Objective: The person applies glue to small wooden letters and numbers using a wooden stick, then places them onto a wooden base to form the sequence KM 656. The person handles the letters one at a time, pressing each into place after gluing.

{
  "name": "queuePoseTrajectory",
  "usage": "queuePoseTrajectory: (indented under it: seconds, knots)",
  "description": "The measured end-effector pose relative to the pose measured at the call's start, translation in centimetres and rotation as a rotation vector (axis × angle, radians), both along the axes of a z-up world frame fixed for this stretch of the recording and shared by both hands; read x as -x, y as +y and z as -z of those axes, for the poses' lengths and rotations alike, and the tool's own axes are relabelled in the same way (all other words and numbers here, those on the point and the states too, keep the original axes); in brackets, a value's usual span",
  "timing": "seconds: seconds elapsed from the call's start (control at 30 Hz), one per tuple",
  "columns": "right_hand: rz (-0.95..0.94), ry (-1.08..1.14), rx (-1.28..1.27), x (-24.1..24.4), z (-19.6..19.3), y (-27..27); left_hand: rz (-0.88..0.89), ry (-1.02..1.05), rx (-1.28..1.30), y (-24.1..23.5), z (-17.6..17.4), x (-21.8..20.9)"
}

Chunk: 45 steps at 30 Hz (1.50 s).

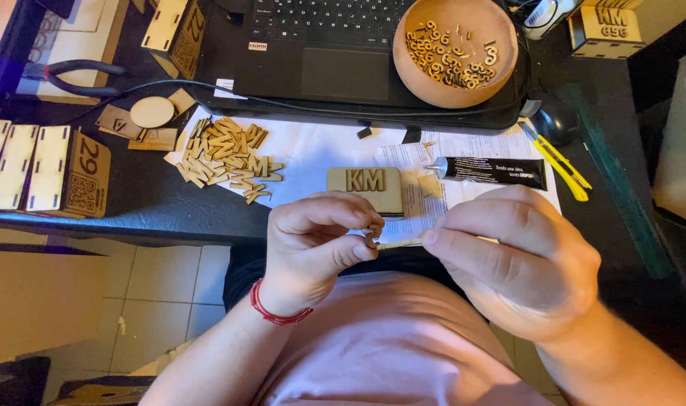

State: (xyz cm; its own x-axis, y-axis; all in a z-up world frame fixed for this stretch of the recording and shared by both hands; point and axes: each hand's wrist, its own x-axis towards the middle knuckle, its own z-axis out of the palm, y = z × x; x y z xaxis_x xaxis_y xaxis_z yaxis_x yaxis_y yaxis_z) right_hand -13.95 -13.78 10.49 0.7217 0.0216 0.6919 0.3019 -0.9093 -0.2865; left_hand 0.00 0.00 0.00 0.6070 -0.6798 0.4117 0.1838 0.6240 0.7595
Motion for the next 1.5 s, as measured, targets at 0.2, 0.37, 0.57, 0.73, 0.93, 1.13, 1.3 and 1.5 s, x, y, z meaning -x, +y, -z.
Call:
queuePoseTrajectory:
  seconds: [0.2, 0.37, 0.57, 0.73, 0.93, 1.13, 1.3, 1.5]
  knots:
    - [0.004, -0.011, -0.010, -0.16, 0.17, -0.01, 0.014, 0.019, 0.030, -0.13, 0.02, 0.10]
    - [0.025, -0.029, 0.016, -0.45, -0.22, 0.45, 0.012, 0.023, 0.011, -0.11, 0.17, 0.18]
    - [0.031, -0.023, 0.019, -0.35, -0.06, 0.00, -0.016, 0.015, -0.006, -0.08, 0.03, 0.24]
    - [0.040, -0.017, 0.009, 0.33, 0.49, -0.30, -0.007, 0.036, -0.004, -0.15, 0.39, 0.28]
    - [0.051, -0.030, 0.015, 0.03, 0.30, 0.09, 0.007, 0.039, 0.007, -0.26, 0.12, 0.44]
    - [0.040, -0.027, 0.027, -0.04, 0.35, -0.19, -0.017, 0.020, -0.009, -0.07, 0.25, 0.32]
    - [0.062, -0.050, 0.041, 0.04, 0.67, -0.22, 0.018, 0.046, 0.011, -0.14, 0.35, 0.36]
    - [0.068, -0.045, 0.081, 0.07, 0.42, -0.21, 0.006, 0.016, -0.037, 0.03, 0.28, 0.33]
